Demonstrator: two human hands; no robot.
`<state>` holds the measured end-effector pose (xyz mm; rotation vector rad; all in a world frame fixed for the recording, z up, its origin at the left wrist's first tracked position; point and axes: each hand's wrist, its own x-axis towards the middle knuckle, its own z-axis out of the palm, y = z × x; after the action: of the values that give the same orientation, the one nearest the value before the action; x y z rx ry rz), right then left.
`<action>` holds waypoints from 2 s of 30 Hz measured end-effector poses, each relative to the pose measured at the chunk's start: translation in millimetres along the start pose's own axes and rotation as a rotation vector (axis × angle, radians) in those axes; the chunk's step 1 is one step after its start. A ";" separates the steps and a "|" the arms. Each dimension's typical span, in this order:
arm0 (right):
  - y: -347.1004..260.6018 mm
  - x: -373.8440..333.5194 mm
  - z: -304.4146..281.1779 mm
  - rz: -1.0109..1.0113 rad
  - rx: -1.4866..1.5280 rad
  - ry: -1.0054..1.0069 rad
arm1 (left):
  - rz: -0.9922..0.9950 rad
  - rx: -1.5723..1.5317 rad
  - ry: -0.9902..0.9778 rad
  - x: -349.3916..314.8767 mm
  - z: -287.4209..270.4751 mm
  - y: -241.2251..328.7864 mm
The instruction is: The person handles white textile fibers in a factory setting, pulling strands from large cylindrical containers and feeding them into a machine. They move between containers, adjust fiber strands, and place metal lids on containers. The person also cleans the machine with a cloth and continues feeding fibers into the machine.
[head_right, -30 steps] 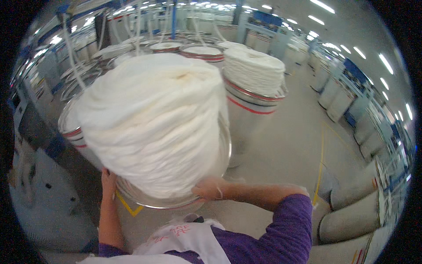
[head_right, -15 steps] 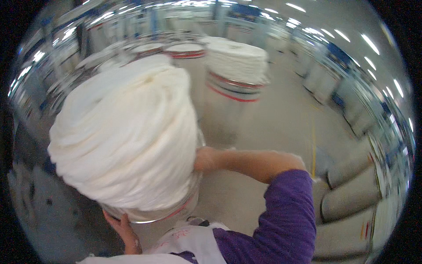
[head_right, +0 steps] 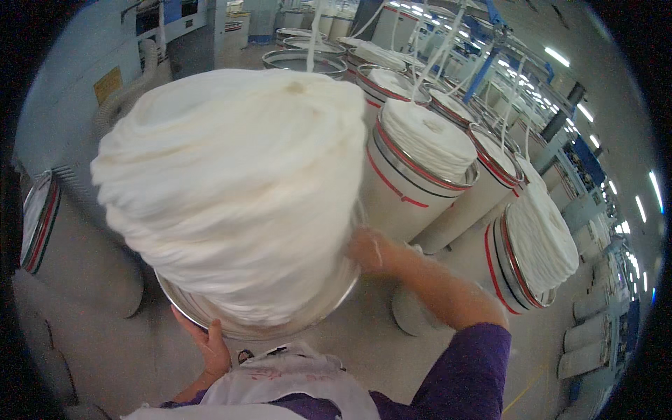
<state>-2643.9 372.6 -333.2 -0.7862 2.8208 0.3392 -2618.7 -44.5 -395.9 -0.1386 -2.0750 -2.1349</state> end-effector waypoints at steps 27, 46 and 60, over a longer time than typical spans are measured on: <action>-82.5 300.8 -43.2 -0.182 0.385 1.247 | 0.571 1.099 0.389 275.1 -190.3 -50.0; 364.3 83.8 76.6 1.376 0.060 0.340 | 0.361 1.251 -0.008 376.4 116.4 -34.9; 302.3 241.9 -6.3 0.239 0.059 0.678 | 0.470 1.469 0.022 381.7 88.7 -44.0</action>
<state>-3007.5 505.7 -336.1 -0.6385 3.5514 0.0111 -3005.7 25.7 -368.3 -0.3278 -2.6202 -0.0947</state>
